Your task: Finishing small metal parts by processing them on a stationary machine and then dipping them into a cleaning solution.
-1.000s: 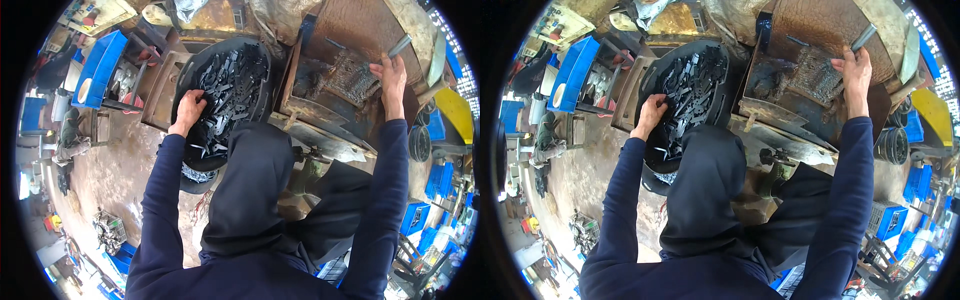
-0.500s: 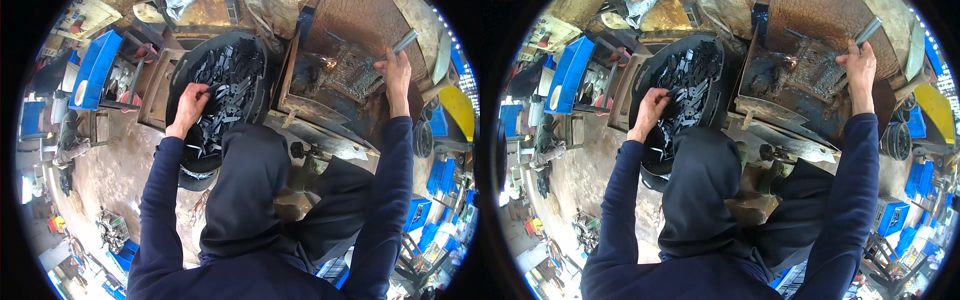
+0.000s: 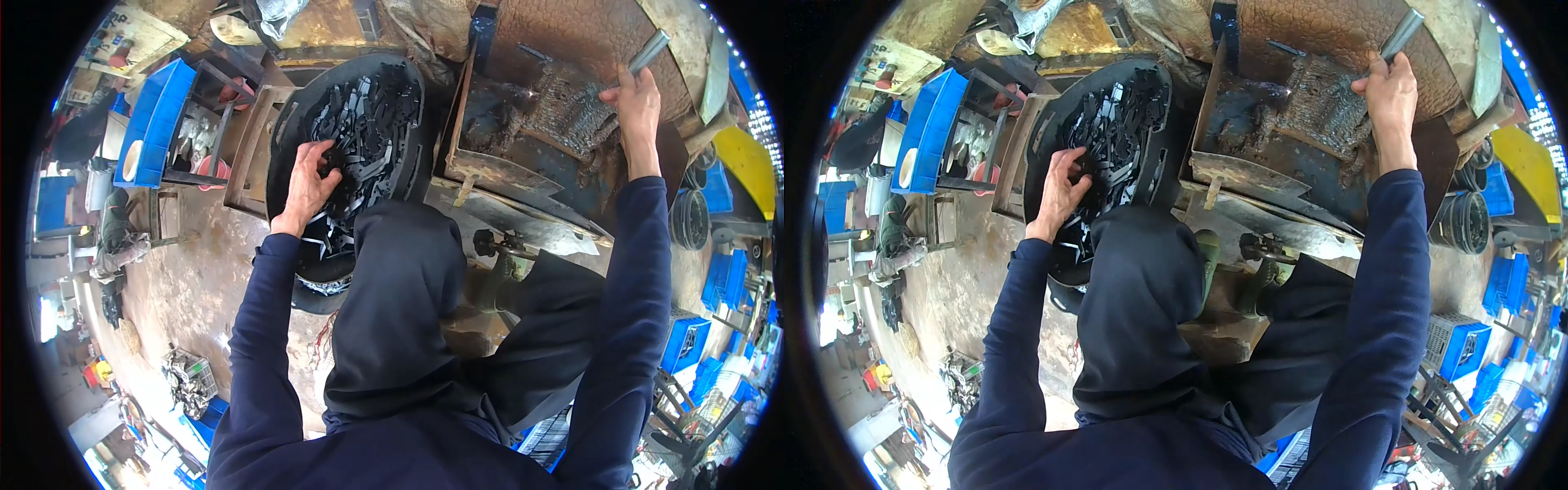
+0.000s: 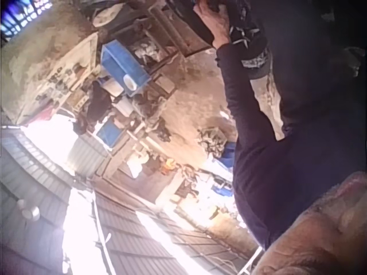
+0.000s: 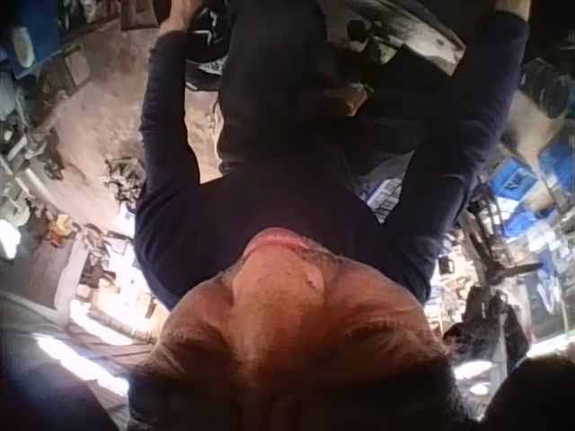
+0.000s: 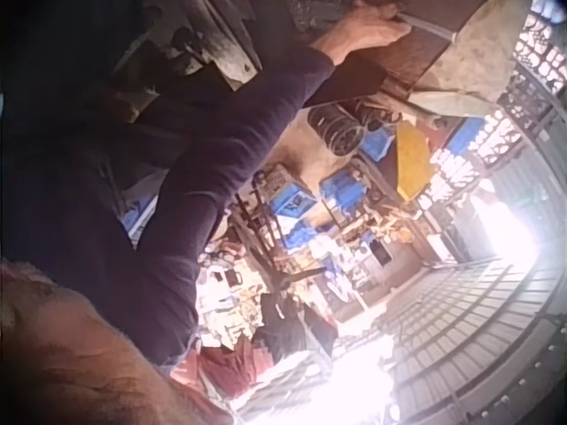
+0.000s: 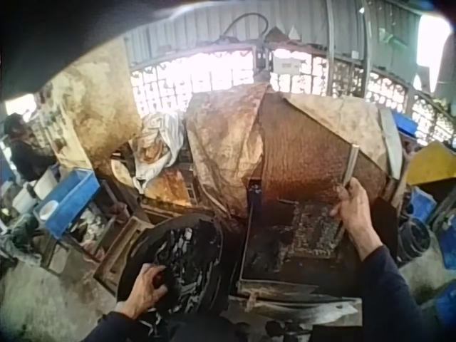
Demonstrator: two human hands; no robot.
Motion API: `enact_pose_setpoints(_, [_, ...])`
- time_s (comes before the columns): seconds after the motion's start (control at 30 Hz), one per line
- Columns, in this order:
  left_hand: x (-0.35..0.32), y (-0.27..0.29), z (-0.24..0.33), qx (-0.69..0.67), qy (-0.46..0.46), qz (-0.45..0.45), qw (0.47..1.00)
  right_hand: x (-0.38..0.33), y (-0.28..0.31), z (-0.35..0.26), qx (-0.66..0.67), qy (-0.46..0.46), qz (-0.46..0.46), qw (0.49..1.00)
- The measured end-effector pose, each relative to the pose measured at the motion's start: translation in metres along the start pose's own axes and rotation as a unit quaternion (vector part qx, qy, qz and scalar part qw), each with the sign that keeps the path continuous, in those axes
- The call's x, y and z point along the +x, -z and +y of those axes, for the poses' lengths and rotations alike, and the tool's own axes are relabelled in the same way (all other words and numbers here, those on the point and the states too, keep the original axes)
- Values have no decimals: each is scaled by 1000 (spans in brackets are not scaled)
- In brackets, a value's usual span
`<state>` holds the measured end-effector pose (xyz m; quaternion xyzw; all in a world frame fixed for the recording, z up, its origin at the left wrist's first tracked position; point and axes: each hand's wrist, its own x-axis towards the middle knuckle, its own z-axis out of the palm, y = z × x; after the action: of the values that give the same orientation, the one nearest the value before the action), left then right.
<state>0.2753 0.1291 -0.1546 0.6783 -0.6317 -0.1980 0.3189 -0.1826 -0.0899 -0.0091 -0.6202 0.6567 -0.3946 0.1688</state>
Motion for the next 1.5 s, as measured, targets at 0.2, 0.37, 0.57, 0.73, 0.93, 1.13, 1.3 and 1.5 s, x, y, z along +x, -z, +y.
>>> enact_pose_setpoints(0.2, [-10, 0, -10, 47, -82, 49, 994, 0, 2, -1, -12, 6, 7, 1000])
enact_pose_setpoints(0.37, [-7, 3, -13, 83, -92, 11, 992, 2, 0, 2, -19, 6, 11, 1000])
enact_pose_setpoints(0.57, [-1, 4, -9, 108, -39, -18, 993, 1, -2, 0, -23, 11, 13, 1000])
enact_pose_setpoints(0.73, [2, -1, 0, 137, -33, -7, 990, 4, -2, 5, -32, 17, 18, 999])
enact_pose_setpoints(0.93, [9, -8, -2, 180, -48, 17, 982, 3, -2, 4, -34, 15, 24, 999])
enact_pose_setpoints(1.13, [17, -8, -26, 155, -97, 88, 979, 0, -4, 2, -40, 15, 29, 999])
enact_pose_setpoints(1.3, [28, 10, -20, 91, -107, 149, 979, -4, -16, 6, -15, 6, 27, 1000])
enact_pose_setpoints(1.5, [65, 19, 121, -318, 6, 50, 947, -4, -2, -8, 1, 5, 49, 999])
